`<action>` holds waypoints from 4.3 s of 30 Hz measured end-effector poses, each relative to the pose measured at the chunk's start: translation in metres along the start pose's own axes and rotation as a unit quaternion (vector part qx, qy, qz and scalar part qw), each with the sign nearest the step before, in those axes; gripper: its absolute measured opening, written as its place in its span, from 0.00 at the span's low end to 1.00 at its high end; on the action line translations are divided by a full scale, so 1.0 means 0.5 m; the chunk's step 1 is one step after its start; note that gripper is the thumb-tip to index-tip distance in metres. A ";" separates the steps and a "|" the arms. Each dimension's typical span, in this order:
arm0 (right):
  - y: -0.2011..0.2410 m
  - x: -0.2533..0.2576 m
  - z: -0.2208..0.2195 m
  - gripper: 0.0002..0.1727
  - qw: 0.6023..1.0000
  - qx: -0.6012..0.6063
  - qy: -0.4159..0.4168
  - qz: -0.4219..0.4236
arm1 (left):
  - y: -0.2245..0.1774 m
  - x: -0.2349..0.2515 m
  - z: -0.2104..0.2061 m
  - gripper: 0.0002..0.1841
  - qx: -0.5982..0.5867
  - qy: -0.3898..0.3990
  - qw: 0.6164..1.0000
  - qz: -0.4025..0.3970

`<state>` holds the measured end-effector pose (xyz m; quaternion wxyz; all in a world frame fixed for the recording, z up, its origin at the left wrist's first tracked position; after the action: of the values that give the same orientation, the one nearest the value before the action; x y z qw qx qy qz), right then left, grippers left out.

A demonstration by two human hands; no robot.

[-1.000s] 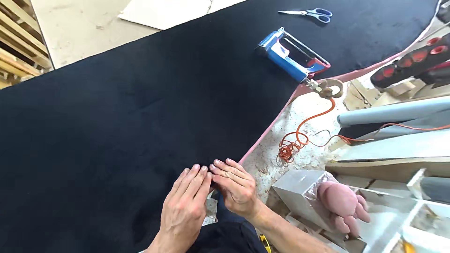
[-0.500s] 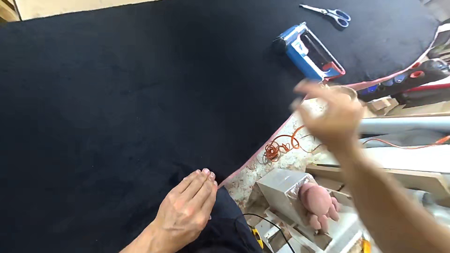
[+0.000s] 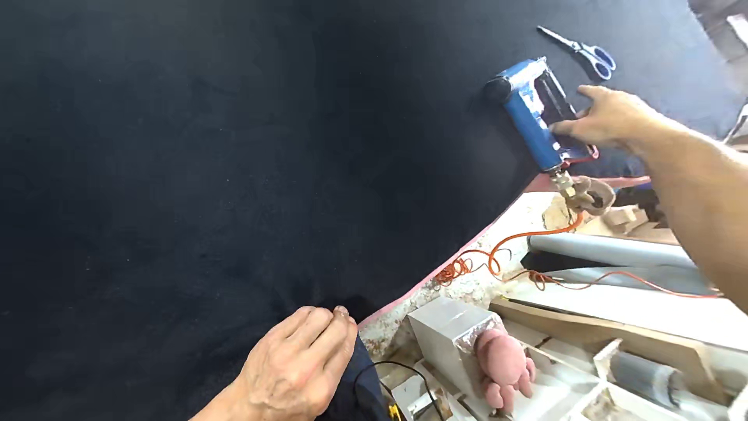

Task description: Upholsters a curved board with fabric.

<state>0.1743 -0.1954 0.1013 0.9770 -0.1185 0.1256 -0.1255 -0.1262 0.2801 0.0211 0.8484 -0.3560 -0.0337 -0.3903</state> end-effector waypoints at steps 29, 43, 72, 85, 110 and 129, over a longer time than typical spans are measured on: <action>0.218 -0.672 0.008 0.16 0.947 0.317 0.053 -0.029 | -0.027 -0.011 0.002 0.13 -0.005 -0.004 1.000 0.031; 0.374 -0.864 -0.087 0.14 0.971 0.216 0.053 0.092 | -0.038 -0.040 -0.004 0.15 0.002 -0.011 0.999 0.033; 0.788 -0.948 -0.107 0.28 0.857 0.365 -0.074 0.357 | 0.004 -0.180 0.261 0.10 0.133 -0.054 0.990 0.018; 0.704 -0.938 -0.074 0.14 0.865 0.239 -0.321 0.301 | 0.011 -0.248 0.204 0.12 0.125 -0.029 0.991 -0.045; 0.511 -0.723 0.040 0.25 0.936 0.154 -0.274 0.157 | -0.043 -0.192 0.211 0.08 0.040 0.054 0.989 -0.129; 0.451 -0.974 -0.072 0.18 0.915 0.399 0.059 0.001 | 0.002 -0.176 0.132 0.12 0.016 0.119 0.988 -0.095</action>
<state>-0.2433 0.1435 0.1133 0.9340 0.2892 0.1223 -0.1705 -0.1722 0.3784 0.0403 0.8112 -0.2885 0.0275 -0.5079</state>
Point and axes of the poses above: each hand's wrist, its own x-axis towards the middle knuckle, its own z-axis out of the back of the hand, y = z × x, the point moved 9 cm from there along x, towards the middle knuckle, and after that the axes turned 12 degrees about -x, right-handed, at the moved point
